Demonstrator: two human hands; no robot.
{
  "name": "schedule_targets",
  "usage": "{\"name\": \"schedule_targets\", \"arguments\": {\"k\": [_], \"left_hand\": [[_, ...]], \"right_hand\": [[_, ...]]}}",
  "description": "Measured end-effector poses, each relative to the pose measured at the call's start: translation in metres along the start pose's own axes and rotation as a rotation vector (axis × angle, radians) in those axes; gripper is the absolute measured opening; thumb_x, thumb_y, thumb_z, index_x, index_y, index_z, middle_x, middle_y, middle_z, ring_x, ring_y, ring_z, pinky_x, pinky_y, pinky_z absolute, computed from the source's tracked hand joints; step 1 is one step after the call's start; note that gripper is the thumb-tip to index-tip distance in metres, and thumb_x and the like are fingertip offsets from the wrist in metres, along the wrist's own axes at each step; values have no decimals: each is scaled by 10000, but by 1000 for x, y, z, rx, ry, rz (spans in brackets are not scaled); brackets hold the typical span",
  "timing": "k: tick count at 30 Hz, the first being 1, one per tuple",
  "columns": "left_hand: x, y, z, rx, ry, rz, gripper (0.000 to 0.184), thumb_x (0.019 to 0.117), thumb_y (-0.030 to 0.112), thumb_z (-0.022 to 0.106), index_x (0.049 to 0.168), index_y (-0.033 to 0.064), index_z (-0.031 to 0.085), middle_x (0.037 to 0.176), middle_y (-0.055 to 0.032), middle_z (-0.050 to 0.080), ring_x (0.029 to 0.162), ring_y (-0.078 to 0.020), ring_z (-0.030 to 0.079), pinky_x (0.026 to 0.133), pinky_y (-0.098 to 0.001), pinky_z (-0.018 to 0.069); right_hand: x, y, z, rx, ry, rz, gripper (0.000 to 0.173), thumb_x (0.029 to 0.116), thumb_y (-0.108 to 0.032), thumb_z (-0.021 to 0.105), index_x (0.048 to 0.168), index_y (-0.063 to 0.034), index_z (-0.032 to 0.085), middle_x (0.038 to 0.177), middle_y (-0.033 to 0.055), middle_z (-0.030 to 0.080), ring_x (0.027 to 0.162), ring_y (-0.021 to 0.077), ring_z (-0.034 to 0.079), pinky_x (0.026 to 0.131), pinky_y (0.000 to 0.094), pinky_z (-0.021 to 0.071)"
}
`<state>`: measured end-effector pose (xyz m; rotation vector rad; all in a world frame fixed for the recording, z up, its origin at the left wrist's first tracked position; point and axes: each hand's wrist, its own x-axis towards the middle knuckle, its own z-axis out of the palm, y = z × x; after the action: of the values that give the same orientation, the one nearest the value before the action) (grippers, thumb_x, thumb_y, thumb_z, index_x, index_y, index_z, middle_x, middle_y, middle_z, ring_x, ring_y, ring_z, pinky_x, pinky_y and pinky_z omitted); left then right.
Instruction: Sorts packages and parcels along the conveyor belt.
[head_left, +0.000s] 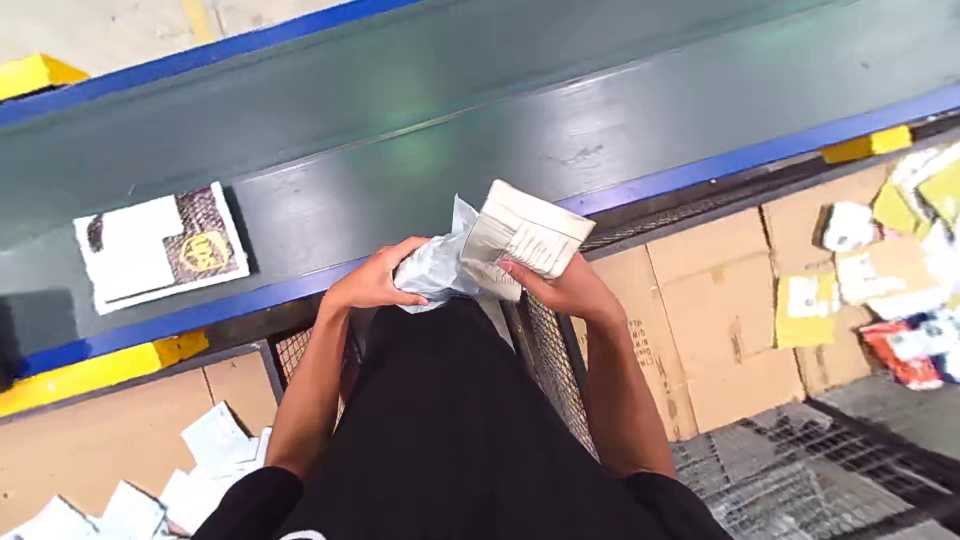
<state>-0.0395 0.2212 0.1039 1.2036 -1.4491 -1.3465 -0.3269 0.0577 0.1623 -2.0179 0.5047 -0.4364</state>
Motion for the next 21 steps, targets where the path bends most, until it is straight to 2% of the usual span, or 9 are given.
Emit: {"name": "schedule_targets", "arguments": {"k": [4,7,9,11,12,15,17,19,21], "left_hand": [[-32,1,-10,113,72,14,811,773,275,896,1426,-12,510,1320,-122,649,1232,-131,615,1091,-345,504],[-48,-1,-17,107,116,7,824,772,304,893,1425,-5,498,1293,-115,663,1199,-119,634,1061,-338,527],[-56,-3,-23,102,130,-1,822,773,290,892,1436,8,496,1287,-112,670,1180,-116,648,1044,-338,540],[-62,-2,-26,114,129,-7,801,773,284,886,1426,9,512,1262,-116,680,1153,-117,658,1023,-337,547],[-63,0,-28,118,122,-9,796,770,278,886,1421,7,518,1250,-119,685,1141,-119,661,1013,-338,549],[-68,0,-28,104,123,-11,791,748,229,893,1412,4,526,1236,-127,690,1132,-142,669,1004,-359,555],[-70,-2,-29,77,105,-20,805,755,214,887,1431,7,503,1264,-133,675,1156,-158,657,1022,-370,544],[-71,-3,-30,23,73,-3,798,760,197,864,1431,-6,483,1270,-141,663,1158,-160,649,1020,-366,541],[-72,-2,-30,-45,40,24,800,740,139,858,1425,-25,480,1271,-153,658,1161,-169,645,1021,-361,539]], "right_hand": [[31,4,12,-86,-378,-61,338,1034,-289,578,1198,-11,680,1170,133,707,1163,159,645,1062,396,493],[46,6,34,307,-511,7,272,1019,-202,624,1201,0,645,1114,-17,713,1063,-26,648,986,216,540],[50,12,46,485,-594,139,220,1017,-176,622,1202,-57,632,1063,-105,730,989,-56,673,921,200,578],[54,12,48,299,-736,176,250,1025,-231,604,1170,-35,658,1019,-52,722,953,-32,672,903,217,571],[59,8,48,142,-829,129,277,1018,-227,594,1164,-4,673,1038,38,718,981,51,673,926,297,553],[72,-8,58,-34,-987,-133,250,847,-41,672,1091,11,694,1059,188,709,1042,295,685,926,514,537],[73,-7,68,52,-954,-276,237,855,-89,659,1075,-7,696,1040,132,714,1027,193,684,930,400,548],[72,-6,77,201,-954,-202,302,1003,-259,628,1162,-7,680,1097,42,718,1069,0,644,987,224,519],[71,-16,84,274,-997,-126,348,1016,-295,626,1195,0,672,1118,23,713,1077,-54,619,991,177,497]]}}
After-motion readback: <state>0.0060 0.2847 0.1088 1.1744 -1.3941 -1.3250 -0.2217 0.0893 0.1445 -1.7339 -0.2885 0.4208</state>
